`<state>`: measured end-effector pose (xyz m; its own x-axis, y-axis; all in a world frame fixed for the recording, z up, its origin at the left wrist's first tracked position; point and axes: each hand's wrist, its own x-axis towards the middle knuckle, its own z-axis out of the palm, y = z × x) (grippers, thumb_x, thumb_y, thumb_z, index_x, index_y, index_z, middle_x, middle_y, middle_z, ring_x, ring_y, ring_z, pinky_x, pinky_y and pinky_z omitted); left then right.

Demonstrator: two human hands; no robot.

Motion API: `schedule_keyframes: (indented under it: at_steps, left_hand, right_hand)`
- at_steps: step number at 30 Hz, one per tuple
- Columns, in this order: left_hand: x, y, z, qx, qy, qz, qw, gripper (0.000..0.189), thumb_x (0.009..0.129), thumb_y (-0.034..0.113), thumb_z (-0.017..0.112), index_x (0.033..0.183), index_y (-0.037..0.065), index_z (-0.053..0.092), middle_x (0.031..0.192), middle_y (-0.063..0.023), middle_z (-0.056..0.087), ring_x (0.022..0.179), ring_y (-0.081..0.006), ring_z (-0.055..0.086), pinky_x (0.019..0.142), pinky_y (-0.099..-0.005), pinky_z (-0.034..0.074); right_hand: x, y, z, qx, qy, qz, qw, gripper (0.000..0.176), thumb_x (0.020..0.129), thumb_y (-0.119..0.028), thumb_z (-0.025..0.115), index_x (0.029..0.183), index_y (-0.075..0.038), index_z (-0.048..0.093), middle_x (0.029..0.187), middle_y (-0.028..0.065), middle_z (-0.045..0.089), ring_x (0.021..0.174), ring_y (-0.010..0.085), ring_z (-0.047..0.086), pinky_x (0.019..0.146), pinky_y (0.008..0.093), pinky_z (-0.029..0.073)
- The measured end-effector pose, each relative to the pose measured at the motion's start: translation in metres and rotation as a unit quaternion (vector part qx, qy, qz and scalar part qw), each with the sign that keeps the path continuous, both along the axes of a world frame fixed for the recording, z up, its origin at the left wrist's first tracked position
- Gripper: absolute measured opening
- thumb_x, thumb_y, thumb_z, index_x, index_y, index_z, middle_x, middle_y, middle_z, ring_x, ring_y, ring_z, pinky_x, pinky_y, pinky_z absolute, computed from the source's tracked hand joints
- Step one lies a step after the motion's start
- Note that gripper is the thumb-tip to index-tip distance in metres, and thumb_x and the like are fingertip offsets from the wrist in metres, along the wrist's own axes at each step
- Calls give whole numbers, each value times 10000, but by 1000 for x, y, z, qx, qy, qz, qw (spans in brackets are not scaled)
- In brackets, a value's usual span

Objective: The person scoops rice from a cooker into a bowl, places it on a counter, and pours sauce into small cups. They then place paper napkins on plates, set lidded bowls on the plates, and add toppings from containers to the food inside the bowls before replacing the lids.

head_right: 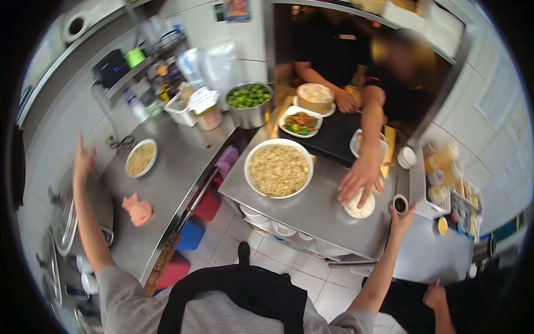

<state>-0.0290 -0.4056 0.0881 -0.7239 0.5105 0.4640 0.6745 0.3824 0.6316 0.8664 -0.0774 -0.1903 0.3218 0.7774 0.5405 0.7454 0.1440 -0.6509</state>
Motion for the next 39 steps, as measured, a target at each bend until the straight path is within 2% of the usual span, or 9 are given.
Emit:
schedule_keyframes:
  at_steps: [2, 4, 5, 8, 21, 27, 30, 33, 39]
  left_hand:
    - [9, -17, -86, -101, -92, 37, 990, 734, 807, 153, 594, 1416, 60, 195, 725, -79, 590, 594, -187, 570, 490, -302, 447]
    - [-12, -45, -201, -146, -77, 39, 985, 726, 801, 190, 608, 1374, -37, 225, 1280, -250, 441, 1197, -347, 431, 960, -400, 374]
    - [-36, -62, -254, -289, -97, 59, 951, 720, 809, 269, 607, 1363, -18, 248, 1308, -261, 397, 1213, -405, 389, 983, -419, 360]
    - [68, -65, -313, -292, 70, 148, 942, 621, 815, 362, 583, 1294, 25, 378, 1304, -258, 390, 1196, -433, 368, 953, -471, 361]
    - [101, -48, -304, -203, 91, 159, 962, 518, 740, 265, 611, 1157, 2, 455, 1062, -250, 527, 980, -404, 512, 854, -473, 406]
    - [116, -48, -280, -299, -12, 143, 944, 564, 738, 360, 622, 1145, 7, 453, 1134, -228, 529, 1053, -385, 498, 900, -481, 377]
    - [109, -41, -275, -151, -179, 140, 962, 699, 755, 487, 606, 1247, 33, 409, 1237, -242, 473, 1160, -393, 434, 952, -502, 332]
    - [119, -20, -291, -201, -24, 217, 955, 838, 756, 582, 573, 1342, 36, 329, 1319, -257, 394, 1242, -424, 334, 987, -535, 283]
    - [132, 15, -300, -284, 45, 200, 937, 895, 757, 574, 572, 1377, 6, 264, 1350, -286, 337, 1262, -467, 272, 997, -563, 253]
  right_hand:
    - [-7, -17, 6, 17, 5, -27, 999, 778, 727, -191, 732, 1326, 64, 307, 1298, 262, 411, 1207, 372, 399, 1016, 390, 314]
    - [-16, -40, 14, 13, 12, -56, 998, 750, 754, -190, 706, 1333, 55, 298, 1304, 256, 402, 1197, 369, 405, 1008, 399, 318]
    - [-18, -48, 14, 11, 16, -68, 998, 736, 768, -190, 693, 1337, 51, 293, 1307, 253, 397, 1191, 367, 408, 1005, 403, 319]
    - [-23, -80, 7, 36, -41, -85, 995, 647, 839, -200, 610, 1339, 49, 285, 1317, 244, 373, 1184, 364, 393, 979, 417, 333]
    - [-38, -100, -5, 30, 9, -115, 993, 539, 901, -196, 513, 1336, 35, 293, 1312, 237, 358, 1133, 367, 423, 963, 422, 333]
    - [-39, -100, -4, 39, 0, -104, 994, 527, 907, -193, 503, 1336, 33, 297, 1319, 233, 353, 1148, 368, 415, 972, 421, 328]
    - [-42, -101, -2, 33, 8, -105, 994, 521, 910, -189, 497, 1337, 31, 296, 1320, 231, 351, 1155, 370, 409, 976, 421, 324]
    - [-40, -100, -4, 46, -5, -108, 993, 526, 913, -218, 499, 1338, 25, 309, 1319, 211, 363, 1128, 336, 421, 958, 405, 334]
    - [-42, -100, -3, 38, -37, -115, 992, 516, 921, -217, 486, 1342, 20, 304, 1314, 215, 368, 1136, 345, 414, 969, 409, 324]
